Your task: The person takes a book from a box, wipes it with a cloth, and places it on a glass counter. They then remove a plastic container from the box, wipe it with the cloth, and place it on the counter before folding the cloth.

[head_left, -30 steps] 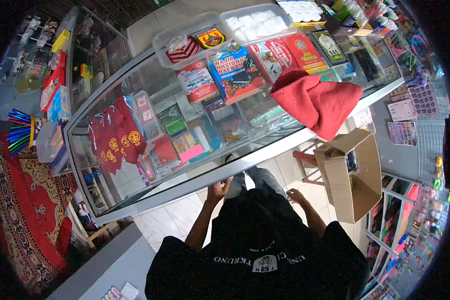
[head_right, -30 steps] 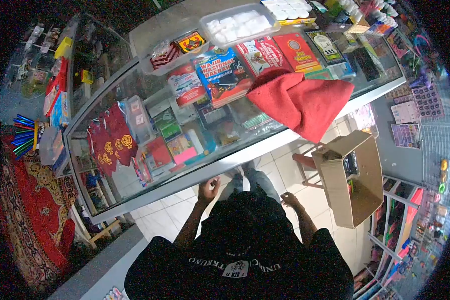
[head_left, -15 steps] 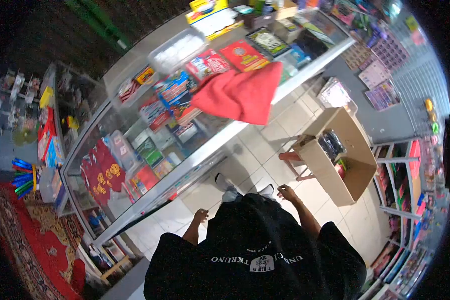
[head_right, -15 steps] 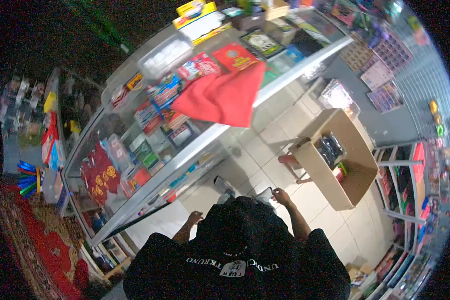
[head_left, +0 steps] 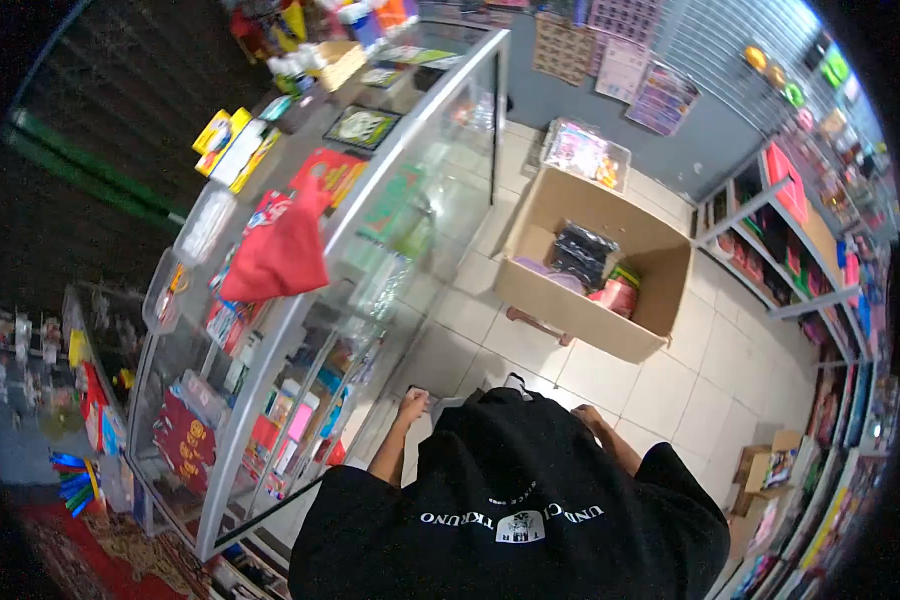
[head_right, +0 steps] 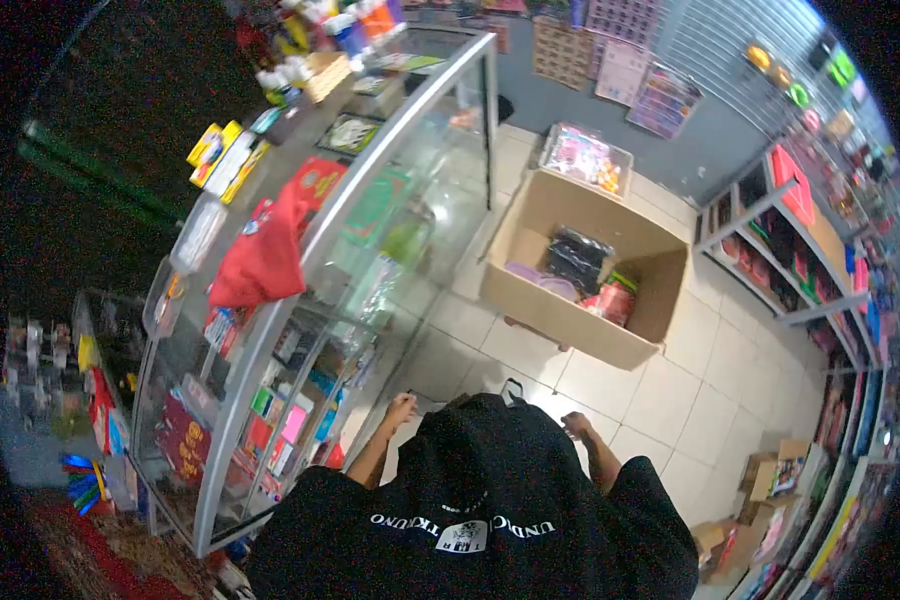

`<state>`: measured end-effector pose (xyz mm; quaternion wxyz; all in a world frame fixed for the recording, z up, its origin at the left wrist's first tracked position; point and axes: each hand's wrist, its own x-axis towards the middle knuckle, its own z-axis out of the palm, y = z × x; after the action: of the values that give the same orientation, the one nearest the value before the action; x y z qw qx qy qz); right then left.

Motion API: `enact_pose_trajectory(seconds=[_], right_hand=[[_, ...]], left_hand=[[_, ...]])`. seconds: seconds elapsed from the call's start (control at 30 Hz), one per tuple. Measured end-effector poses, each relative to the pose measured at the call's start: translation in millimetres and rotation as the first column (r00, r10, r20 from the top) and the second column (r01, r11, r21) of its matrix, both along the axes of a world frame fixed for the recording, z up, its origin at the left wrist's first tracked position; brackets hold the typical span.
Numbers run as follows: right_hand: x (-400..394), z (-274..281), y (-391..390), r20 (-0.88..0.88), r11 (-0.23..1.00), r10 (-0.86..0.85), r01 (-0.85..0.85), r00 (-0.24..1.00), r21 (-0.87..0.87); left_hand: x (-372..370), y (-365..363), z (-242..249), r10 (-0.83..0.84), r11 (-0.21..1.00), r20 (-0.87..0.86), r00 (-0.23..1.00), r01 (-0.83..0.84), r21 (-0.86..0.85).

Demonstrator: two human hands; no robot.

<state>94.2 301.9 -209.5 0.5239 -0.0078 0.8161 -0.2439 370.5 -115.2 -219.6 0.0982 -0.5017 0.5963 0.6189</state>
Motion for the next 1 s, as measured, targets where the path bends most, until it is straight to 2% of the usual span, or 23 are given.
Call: enact_pose_trajectory(seconds=[0.07,0.13,0.23,0.33,0.4,0.47,0.5,0.6,0.63,0.73,0.77,0.87,0.93,0.97,1.0], right_hand=[[0,2,19,0.047,0.988,-0.151,0.153,0.987,-0.032],[3,6,34,0.180,0.943,-0.324,0.332,0.929,-0.014],[14,-11,49,0.200,0.908,-0.403,0.418,0.893,-0.036],[26,-17,55,0.261,0.864,-0.463,0.498,0.847,-0.081],[30,-23,44,0.276,0.848,-0.500,0.529,0.821,-0.040],[34,-31,37,0.248,0.856,-0.481,0.511,0.841,-0.071],[35,-34,33,0.215,0.863,-0.468,0.496,0.857,-0.099],[29,-16,20,0.148,0.866,-0.452,0.473,0.880,-0.165],[20,-10,15,0.124,0.863,-0.451,0.467,0.884,-0.190],[0,8,3,-0.047,0.851,-0.454,0.418,0.890,-0.318],[-9,15,-1,-0.163,0.864,-0.453,0.386,0.877,-0.323],[-57,68,-13,-0.285,0.922,-0.300,0.200,0.910,-0.331],[-94,107,-24,-0.201,0.896,-0.268,0.167,0.942,-0.411],[-111,123,-29,-0.085,0.838,-0.297,0.217,0.951,-0.501],[-130,142,-35,-0.052,0.815,-0.260,0.190,0.964,-0.547]], left_hand=[[-26,8,4,-0.081,0.996,0.000,0.997,0.081,-0.023],[-48,16,6,-0.205,0.975,-0.043,0.978,0.199,-0.103],[-82,26,25,-0.347,0.917,-0.185,0.919,0.292,-0.271],[-116,31,63,-0.457,0.870,-0.257,0.851,0.368,-0.329],[-143,25,84,-0.581,0.772,-0.210,0.786,0.451,-0.447],[-169,26,113,-0.657,0.652,-0.148,0.739,0.459,-0.604],[-182,18,104,-0.705,0.583,-0.139,0.695,0.456,-0.673],[-233,25,135,-0.636,0.561,-0.150,0.757,0.321,-0.763],[-251,26,144,-0.654,0.546,-0.153,0.741,0.323,-0.773],[-303,38,187,-0.777,0.323,-0.034,0.629,0.352,-0.879],[-317,39,193,-0.820,0.198,0.058,0.569,0.377,-0.905],[-361,45,194,-0.902,0.031,0.138,0.408,0.381,-0.924],[-384,50,188,-0.918,0.009,0.165,0.359,0.438,-0.899],[-394,52,193,-0.930,-0.015,0.177,0.321,0.450,-0.893],[-402,52,195,-0.940,-0.041,0.191,0.281,0.463,-0.885]])
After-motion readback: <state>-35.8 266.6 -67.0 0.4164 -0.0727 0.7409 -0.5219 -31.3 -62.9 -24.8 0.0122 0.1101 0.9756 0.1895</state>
